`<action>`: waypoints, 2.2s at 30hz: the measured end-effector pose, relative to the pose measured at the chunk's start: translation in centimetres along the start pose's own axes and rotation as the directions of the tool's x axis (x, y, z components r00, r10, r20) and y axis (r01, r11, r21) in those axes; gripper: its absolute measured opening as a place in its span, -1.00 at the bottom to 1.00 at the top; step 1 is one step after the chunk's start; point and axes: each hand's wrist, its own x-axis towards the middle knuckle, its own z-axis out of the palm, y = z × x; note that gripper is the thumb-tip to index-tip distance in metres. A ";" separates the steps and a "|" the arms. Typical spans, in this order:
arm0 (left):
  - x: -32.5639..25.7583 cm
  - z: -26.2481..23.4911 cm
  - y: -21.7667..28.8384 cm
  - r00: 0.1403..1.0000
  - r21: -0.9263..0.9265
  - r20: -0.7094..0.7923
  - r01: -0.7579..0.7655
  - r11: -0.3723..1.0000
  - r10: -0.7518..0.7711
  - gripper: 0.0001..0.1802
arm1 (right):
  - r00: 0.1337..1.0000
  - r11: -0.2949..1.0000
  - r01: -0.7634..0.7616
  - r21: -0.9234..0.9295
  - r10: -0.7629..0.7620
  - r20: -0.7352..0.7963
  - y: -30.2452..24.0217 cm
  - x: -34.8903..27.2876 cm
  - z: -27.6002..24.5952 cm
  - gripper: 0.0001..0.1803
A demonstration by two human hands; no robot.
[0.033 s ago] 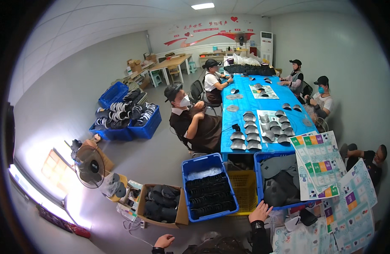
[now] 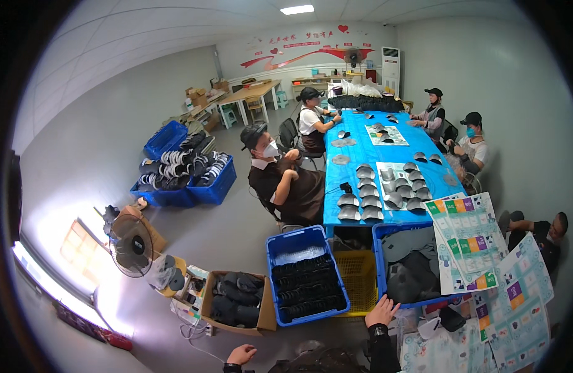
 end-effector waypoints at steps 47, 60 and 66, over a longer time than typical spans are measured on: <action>1.5 2.4 -1.0 0.999 -0.042 0.041 -0.010 0.999 0.012 -0.47 | 0.992 0.999 0.043 0.008 -0.041 -0.117 0.4 -0.4 0.8 -0.15; 0.4 2.3 -1.1 0.999 -0.049 0.054 0.002 0.999 0.001 -0.48 | 0.982 0.998 0.047 0.036 -0.039 -0.186 0.5 -0.2 1.4 -0.18; -2.1 0.4 2.7 0.987 -0.033 -0.067 -0.145 0.989 0.143 -0.63 | 0.988 0.997 0.070 0.042 -0.063 -0.143 0.7 -0.6 0.7 -0.21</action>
